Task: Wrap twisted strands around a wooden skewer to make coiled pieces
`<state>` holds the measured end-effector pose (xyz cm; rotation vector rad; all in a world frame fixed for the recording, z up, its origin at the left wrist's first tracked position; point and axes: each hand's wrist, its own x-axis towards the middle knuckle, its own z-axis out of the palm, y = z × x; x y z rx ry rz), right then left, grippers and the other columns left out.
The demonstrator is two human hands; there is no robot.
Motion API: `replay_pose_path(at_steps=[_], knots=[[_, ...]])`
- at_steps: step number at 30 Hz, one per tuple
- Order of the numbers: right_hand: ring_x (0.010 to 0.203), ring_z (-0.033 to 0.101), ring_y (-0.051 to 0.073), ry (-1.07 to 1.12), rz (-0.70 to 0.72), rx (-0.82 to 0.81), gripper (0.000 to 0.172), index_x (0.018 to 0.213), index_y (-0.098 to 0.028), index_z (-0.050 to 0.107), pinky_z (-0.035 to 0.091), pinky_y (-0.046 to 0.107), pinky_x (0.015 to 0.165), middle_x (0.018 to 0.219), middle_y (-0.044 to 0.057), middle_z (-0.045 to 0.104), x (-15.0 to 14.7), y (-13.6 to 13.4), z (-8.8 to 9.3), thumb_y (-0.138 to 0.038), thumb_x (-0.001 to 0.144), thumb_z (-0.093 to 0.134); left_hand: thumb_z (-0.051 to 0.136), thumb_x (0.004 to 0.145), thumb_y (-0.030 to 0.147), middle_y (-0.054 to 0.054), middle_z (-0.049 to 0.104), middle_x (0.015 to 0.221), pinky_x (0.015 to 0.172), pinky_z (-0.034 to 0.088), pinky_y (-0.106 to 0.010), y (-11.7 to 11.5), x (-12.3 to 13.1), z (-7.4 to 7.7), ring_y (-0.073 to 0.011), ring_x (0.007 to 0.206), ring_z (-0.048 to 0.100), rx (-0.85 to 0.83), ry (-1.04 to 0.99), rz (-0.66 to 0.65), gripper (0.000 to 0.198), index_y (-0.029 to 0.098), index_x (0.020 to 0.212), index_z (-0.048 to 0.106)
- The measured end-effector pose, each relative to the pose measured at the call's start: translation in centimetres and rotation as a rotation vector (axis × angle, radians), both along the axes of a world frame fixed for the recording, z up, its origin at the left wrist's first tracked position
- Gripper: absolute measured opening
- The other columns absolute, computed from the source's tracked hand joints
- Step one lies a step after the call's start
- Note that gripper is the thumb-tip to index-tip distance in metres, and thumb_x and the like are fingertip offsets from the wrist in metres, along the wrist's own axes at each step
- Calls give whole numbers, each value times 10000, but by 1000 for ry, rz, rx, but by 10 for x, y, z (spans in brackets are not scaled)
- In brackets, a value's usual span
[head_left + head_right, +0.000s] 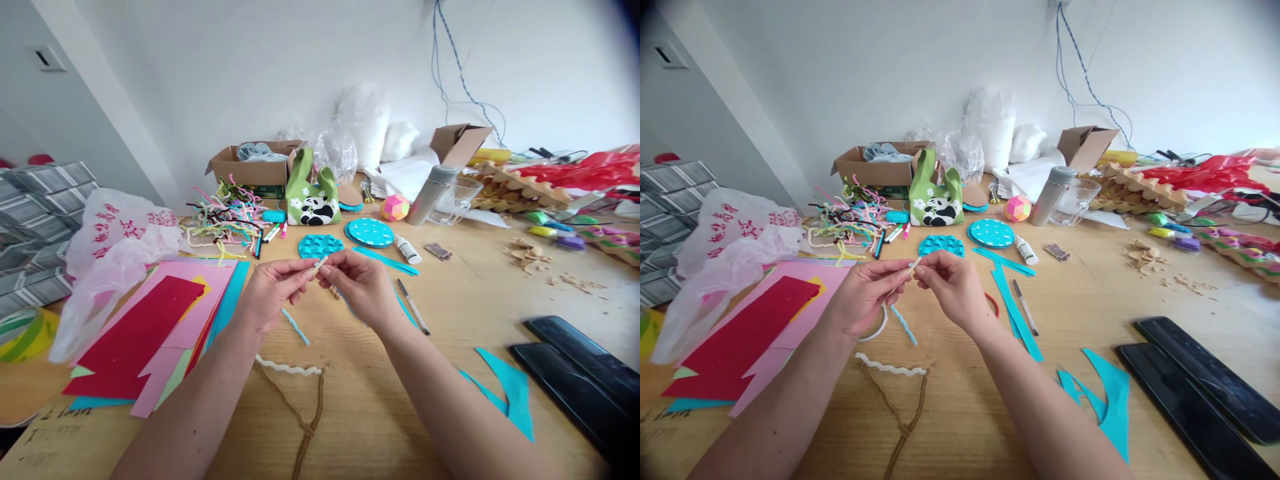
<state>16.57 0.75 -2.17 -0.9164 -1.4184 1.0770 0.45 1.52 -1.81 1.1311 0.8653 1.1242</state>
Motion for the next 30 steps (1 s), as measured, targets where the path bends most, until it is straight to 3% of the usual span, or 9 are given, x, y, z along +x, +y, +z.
replay_pose_path(at_steps=[5,11,14,18,23,30], knots=[[618,590,128,94,31,-38,242,809,-178,638,495,278,619,669,7,630,0,0,0,-395,745,726,724,716,285,-21,645,668,436,350,-201,-1,1,-3,-91,541,528,130,99,56,233,204,931,762],[611,599,137,108,8,-97,324,764,-171,633,494,276,598,647,16,635,-3,-2,5,-464,693,751,634,805,226,-20,642,754,572,406,-229,-7,4,-5,-93,604,499,441,316,200,195,244,952,762],[605,594,133,113,2,-104,313,740,-168,631,491,272,598,635,14,636,-3,-2,5,-448,688,761,641,798,208,-17,641,757,614,412,-230,-8,5,-6,-102,656,518,469,308,213,168,248,896,771],[635,610,133,119,41,-103,295,774,-168,656,513,284,641,683,19,653,-2,-1,5,-429,690,764,693,730,199,-8,641,750,517,356,-214,-5,6,-6,-76,586,489,272,126,163,175,241,881,770],[644,619,138,104,27,-94,299,788,-170,656,528,296,650,689,20,656,0,0,6,-436,696,757,769,630,231,-20,636,673,442,277,-191,-3,3,0,-66,544,478,-47,-52,7,220,190,846,769],[674,626,144,99,65,-64,248,804,-177,647,525,308,674,726,31,677,-3,-1,2,-403,743,727,776,650,302,-23,637,685,394,251,-175,-2,-3,7,-52,490,494,-223,-138,-102,198,156,779,738]])
